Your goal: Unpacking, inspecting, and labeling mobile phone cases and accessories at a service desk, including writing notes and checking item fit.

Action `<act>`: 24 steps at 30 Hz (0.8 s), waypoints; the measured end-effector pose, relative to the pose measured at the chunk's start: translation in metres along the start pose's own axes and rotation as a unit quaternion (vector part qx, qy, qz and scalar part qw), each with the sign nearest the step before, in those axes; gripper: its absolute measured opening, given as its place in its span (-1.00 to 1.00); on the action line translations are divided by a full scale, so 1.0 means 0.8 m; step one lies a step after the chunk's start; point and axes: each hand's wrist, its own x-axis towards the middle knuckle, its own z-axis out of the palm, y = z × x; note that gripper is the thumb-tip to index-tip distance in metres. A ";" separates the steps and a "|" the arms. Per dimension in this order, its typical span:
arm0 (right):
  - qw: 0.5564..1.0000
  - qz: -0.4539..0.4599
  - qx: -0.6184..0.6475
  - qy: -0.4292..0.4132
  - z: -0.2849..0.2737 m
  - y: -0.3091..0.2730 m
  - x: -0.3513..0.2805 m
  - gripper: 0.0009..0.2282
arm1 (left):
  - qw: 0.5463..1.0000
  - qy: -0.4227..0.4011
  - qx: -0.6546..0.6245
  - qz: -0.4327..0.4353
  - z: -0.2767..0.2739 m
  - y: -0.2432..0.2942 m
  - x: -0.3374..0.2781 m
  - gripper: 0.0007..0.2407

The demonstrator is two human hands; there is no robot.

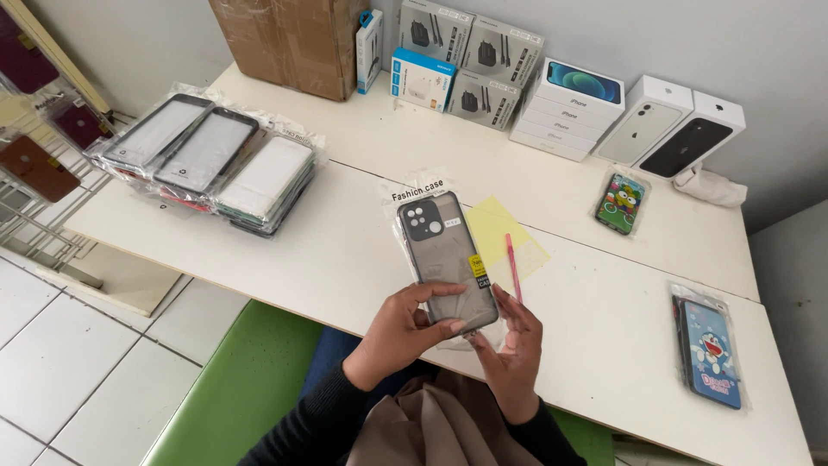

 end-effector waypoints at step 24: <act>0.937 0.304 0.028 -0.166 -0.019 -0.071 0.049 -0.86 | 0.989 -0.097 0.106 0.039 -0.036 0.022 -0.011 -0.42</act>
